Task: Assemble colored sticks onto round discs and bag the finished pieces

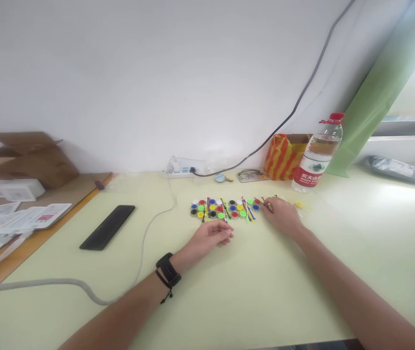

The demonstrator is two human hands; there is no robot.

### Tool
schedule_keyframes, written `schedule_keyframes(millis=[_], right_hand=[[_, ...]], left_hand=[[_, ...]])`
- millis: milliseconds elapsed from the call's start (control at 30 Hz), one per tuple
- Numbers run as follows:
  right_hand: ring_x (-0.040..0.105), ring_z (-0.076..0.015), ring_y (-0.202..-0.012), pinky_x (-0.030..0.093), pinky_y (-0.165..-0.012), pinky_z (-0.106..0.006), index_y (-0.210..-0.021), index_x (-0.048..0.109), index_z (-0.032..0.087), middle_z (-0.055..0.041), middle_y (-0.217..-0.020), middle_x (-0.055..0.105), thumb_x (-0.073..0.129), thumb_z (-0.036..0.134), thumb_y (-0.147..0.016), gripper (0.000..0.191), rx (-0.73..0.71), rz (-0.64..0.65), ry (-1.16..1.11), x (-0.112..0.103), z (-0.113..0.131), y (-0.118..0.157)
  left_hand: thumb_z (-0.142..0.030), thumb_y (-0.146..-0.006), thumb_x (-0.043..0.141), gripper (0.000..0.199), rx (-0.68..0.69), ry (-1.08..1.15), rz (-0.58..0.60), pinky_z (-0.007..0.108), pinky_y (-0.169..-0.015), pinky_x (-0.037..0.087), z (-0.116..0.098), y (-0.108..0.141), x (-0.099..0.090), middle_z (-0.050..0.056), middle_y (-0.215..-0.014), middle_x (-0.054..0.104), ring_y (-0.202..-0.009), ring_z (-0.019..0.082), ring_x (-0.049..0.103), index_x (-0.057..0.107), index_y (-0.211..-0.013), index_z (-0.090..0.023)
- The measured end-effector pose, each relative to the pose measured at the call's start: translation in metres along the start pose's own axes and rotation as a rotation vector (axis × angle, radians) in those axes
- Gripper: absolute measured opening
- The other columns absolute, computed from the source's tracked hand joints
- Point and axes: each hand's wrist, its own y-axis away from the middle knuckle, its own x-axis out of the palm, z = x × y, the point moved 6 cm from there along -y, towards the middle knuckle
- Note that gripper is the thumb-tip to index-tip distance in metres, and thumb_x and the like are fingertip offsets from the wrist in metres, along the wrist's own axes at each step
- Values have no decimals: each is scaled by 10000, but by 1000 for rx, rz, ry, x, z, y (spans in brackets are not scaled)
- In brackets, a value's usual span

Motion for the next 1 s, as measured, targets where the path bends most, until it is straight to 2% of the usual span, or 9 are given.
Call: schedule_keyframes(millis=[200, 300, 467, 567, 667, 767, 867, 933, 1000], right_hand=[[621, -227, -777, 332, -608, -309, -836, 670, 214, -67, -848, 713, 549, 240, -884, 133, 64, -20, -6, 0, -1, 0], [616, -221, -775, 329, -606, -304, -831, 640, 211, -64, -853, 706, 538, 237, -877, 115, 108, -53, -48, -2, -5, 0], [611, -233, -803, 361, -641, -315, -819, 543, 214, -86, -891, 681, 483, 267, -904, 116, 115, -201, -149, -14, -13, -1], [614, -248, -813, 385, -665, -329, -888, 497, 222, -99, -896, 662, 412, 288, -948, 123, 72, -265, -264, -19, -15, 0], [617, -254, -752, 388, -642, -331, -966, 475, 231, -76, -821, 655, 339, 333, -996, 173, 92, -218, -356, -18, -15, 1], [638, -262, -755, 405, -652, -334, -981, 515, 242, -61, -802, 681, 376, 423, -1004, 229, 128, -134, -350, -15, -11, 5], [674, -266, -901, 451, -735, -346, -1075, 598, 256, -67, -972, 740, 476, 433, -978, 236, 6, -34, -328, -12, 5, 7], [667, -272, -1036, 468, -818, -362, -1166, 635, 264, -74, -1144, 735, 513, 356, -961, 256, -86, 6, -308, -9, 15, 10], [653, -278, -1105, 472, -871, -375, -1211, 659, 258, -77, -1238, 715, 520, 280, -945, 301, -122, 32, -288, -6, 21, 11]], left_hand=[[-450, -809, 790, 333, -3, -20, 0, 304, -785, 514, -1, 0, 0, 87, -962, 712, -839, 170, 653, 729, -953, -156], [-450, -807, 792, 336, -2, -16, -1, 301, -785, 511, -2, 0, 1, 84, -958, 710, -837, 167, 652, 728, -956, -156], [-453, -812, 787, 336, -12, -22, -4, 299, -786, 511, -2, 1, 1, 86, -948, 711, -833, 168, 651, 729, -958, -156], [-442, -811, 791, 326, -5, -25, 2, 294, -785, 510, -2, 1, 1, 86, -948, 711, -832, 165, 649, 730, -955, -157], [-450, -802, 797, 331, 2, -16, 1, 295, -782, 513, -2, 0, 1, 89, -950, 715, -828, 167, 651, 731, -945, -159], [-463, -796, 799, 344, 1, -17, -2, 295, -773, 516, -1, 0, 0, 90, -948, 716, -824, 170, 653, 731, -942, -159], [-463, -801, 796, 344, -3, -26, 2, 293, -776, 518, 0, 0, 0, 88, -938, 715, -831, 171, 655, 731, -943, -157], [-457, -806, 794, 340, -3, -25, 9, 294, -787, 518, 1, 0, 0, 86, -934, 715, -835, 169, 654, 730, -951, -156], [-458, -806, 794, 342, -1, -18, 12, 294, -789, 517, 1, 0, 0, 85, -933, 713, -832, 166, 652, 729, -952, -155]])
